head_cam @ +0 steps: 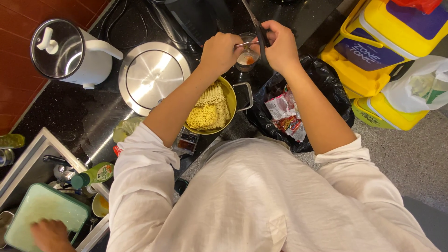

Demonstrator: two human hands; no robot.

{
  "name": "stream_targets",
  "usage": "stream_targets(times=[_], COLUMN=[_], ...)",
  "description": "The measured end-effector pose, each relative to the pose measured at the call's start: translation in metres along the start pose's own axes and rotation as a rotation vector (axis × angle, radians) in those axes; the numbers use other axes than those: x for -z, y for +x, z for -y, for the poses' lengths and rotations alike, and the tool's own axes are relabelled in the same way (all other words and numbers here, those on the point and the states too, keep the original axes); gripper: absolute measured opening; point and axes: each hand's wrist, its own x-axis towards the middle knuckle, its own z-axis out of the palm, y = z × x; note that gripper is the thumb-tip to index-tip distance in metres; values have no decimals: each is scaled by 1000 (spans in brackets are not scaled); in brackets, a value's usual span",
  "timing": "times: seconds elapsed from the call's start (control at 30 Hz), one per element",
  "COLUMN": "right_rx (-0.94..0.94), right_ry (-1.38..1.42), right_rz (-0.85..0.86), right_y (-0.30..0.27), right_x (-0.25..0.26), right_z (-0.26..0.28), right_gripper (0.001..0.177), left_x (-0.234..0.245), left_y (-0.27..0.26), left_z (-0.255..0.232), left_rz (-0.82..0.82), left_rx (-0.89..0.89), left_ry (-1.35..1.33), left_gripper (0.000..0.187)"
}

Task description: Preparing instant noodles by opening flavoring packets with scissors and pouring ingredients into a pot.

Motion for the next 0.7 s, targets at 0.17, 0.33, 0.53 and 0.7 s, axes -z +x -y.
stream_targets(times=[0.17,0.33,0.53,0.7], right_rx=[43,42,159,40], right_ry=[1,35,145,364], right_rz=[-17,-29,-52,-160], right_y=[-1,1,-4,-39], right_x=[2,3,14,38], right_z=[-7,-22,-39,-38], right_gripper=[34,34,49,37], left_x=[4,-2,-7,-20], left_y=[-3,-7,-16,-23], left_z=[-7,-5,-9,-10], left_rz=[-16,-88,-199,-326], left_rx=[48,49,156,473], left_ry=[-68,-113,-217,-588], left_gripper=[10,11,12,26])
